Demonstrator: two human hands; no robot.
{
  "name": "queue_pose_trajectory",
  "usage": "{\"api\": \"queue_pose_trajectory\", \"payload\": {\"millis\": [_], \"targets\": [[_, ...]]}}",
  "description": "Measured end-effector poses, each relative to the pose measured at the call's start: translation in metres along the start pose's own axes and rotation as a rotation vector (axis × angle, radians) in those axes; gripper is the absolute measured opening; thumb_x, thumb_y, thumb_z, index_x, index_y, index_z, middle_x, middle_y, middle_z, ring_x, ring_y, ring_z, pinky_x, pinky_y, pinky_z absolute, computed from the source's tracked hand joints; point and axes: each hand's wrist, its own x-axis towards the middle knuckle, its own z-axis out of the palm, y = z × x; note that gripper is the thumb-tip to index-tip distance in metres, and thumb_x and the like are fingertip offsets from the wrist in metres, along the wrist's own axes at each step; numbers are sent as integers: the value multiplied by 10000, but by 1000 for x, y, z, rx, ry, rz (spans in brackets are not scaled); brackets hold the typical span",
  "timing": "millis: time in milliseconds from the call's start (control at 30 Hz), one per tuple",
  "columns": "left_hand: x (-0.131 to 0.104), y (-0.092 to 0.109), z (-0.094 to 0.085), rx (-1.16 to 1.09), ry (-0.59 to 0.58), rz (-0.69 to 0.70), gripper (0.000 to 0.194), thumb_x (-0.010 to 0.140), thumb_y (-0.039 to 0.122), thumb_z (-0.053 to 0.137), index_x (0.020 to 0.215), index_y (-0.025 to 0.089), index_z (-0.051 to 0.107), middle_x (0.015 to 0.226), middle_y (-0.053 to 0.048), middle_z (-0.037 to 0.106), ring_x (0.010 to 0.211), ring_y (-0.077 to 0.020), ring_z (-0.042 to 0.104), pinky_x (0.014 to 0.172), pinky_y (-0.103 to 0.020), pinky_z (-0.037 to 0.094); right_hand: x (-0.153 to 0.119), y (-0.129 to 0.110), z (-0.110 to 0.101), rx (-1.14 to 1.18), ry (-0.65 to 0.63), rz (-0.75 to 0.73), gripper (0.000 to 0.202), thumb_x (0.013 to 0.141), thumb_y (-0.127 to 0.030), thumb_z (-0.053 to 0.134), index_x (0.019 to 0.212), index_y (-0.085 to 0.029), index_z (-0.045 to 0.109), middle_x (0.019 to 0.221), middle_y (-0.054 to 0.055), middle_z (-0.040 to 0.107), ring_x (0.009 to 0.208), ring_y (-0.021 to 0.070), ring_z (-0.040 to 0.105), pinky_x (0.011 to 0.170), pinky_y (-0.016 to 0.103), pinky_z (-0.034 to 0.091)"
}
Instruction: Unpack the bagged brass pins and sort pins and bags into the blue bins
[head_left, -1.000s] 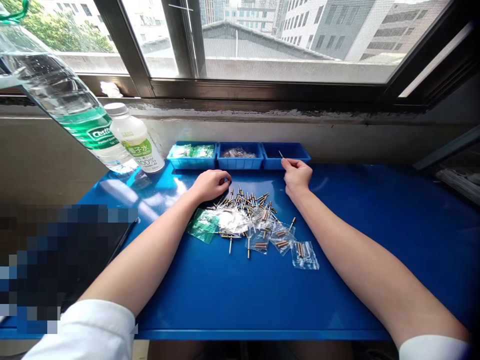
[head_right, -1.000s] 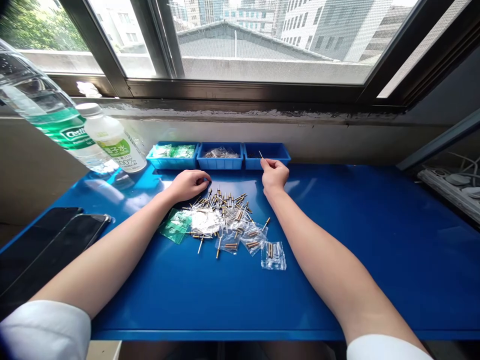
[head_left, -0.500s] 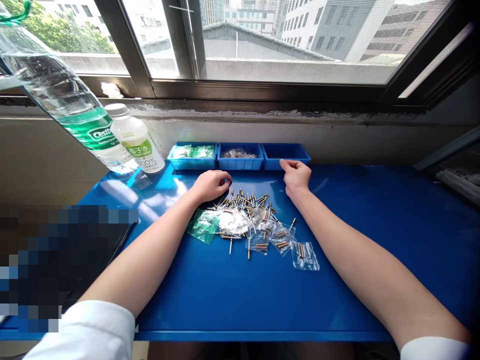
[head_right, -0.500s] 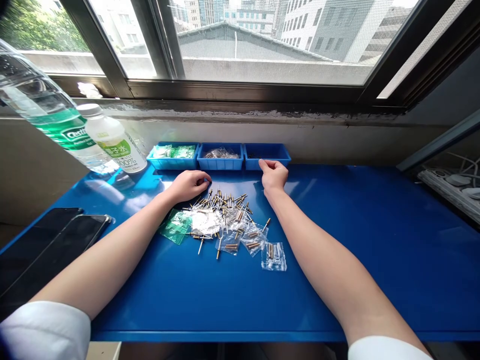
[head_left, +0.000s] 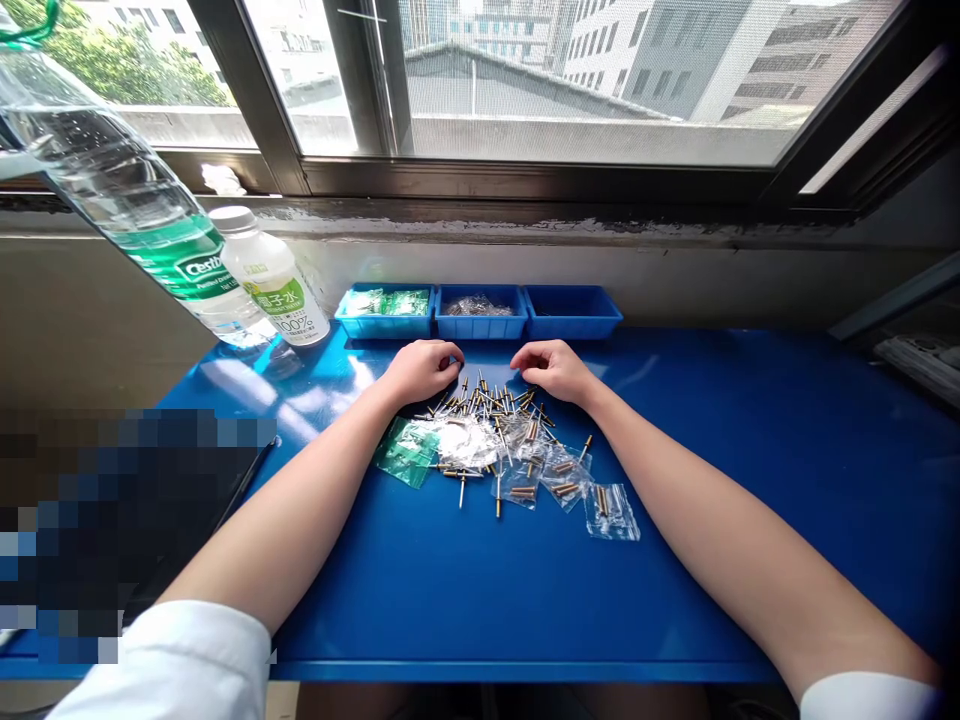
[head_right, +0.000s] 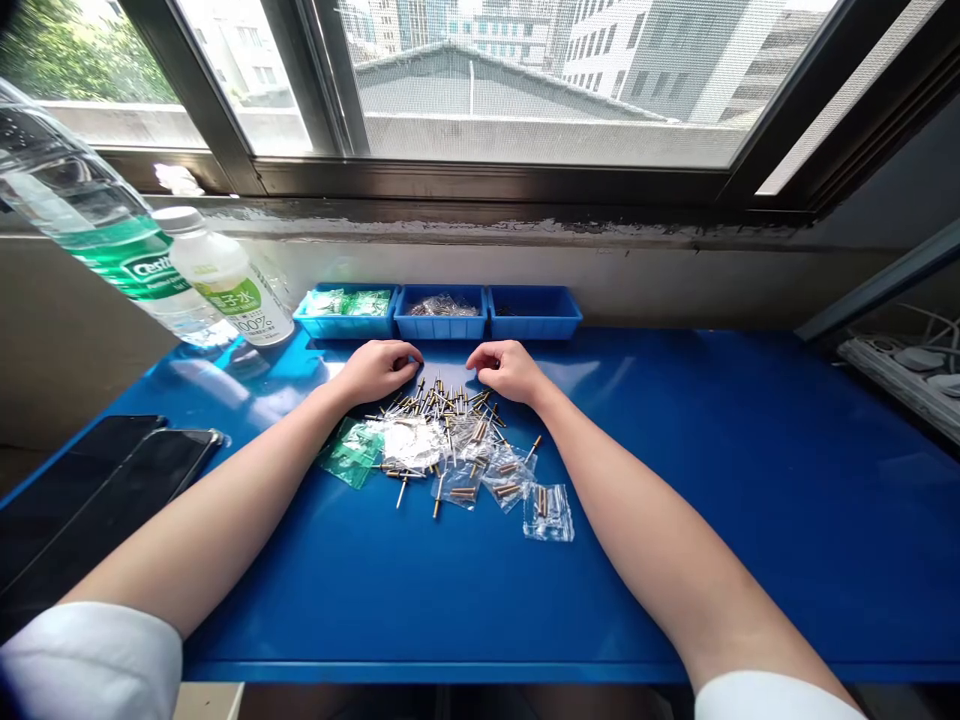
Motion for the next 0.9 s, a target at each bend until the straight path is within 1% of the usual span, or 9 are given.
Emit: {"api": "queue_pose_trajectory", "payload": {"millis": [67, 133, 200, 300, 367, 567, 733, 900], "targets": [[0, 0, 0, 2, -1, -2, 285, 812, 309, 483, 933, 198, 717, 790, -35, 693, 674, -159, 596, 587, -253, 395, 0, 1, -7, -3, -104, 9, 228, 576, -121, 514, 704, -161, 698, 592, -8, 595, 565, 118, 503, 542, 247, 389], [0, 0, 0, 5, 0, -3, 283, 812, 306, 485, 934, 197, 717, 791, -35, 694, 675, -160, 597, 586, -254, 394, 1, 2, -14, -3, -157, -3, 253, 552, -114, 497, 690, -157, 705, 619, -3, 605, 551, 105, 475, 523, 242, 368], [0, 0, 0, 5, 2, -2, 278, 811, 299, 490, 936, 200, 718, 795, -33, 696, 677, -162, 600, 588, -257, 397, 2, 2, -20, -6, -202, -21, 241, 556, -116, 513, 680, -157, 716, 725, 17, 641, 554, 94, 458, 516, 244, 362], [0, 0, 0, 6, 0, -1, 278, 812, 294, 491, 941, 202, 719, 806, -33, 700, 680, -165, 602, 591, -260, 401, 2, -1, -26, -54, -263, -27, 204, 580, -126, 565, 678, -170, 739, 908, 42, 662, 601, 95, 486, 548, 250, 398], [0, 1, 0, 7, -1, -5, 282, 813, 296, 488, 942, 200, 720, 812, -37, 701, 675, -163, 600, 590, -258, 398, 2, -3, -28, -103, -290, -25, 177, 591, -137, 606, 676, -185, 753, 934, 42, 661, 630, 103, 510, 576, 254, 425], [0, 0, 0, 2, 2, 1, 287, 810, 303, 480, 937, 199, 716, 800, -37, 695, 672, -158, 593, 591, -254, 394, 2, -3, -31, -224, -298, -45, 113, 646, -194, 672, 698, -203, 772, 916, 38, 671, 646, 108, 537, 598, 251, 446], [0, 0, 0, 4, 1, 2, 292, 813, 309, 476, 941, 201, 714, 792, -36, 692, 669, -158, 591, 591, -255, 391, 4, 0, -29, -201, -298, -48, 98, 682, -264, 694, 710, -202, 765, 882, 39, 663, 651, 120, 569, 616, 263, 462], [1, 0, 0, 12, 1, 3, 295, 812, 314, 473, 936, 199, 715, 791, -38, 694, 671, -159, 594, 590, -256, 387, 6, 0, -27, -205, -290, -50, 105, 709, -285, 676, 688, -197, 730, 854, 38, 645, 701, 143, 592, 665, 276, 468]]}}
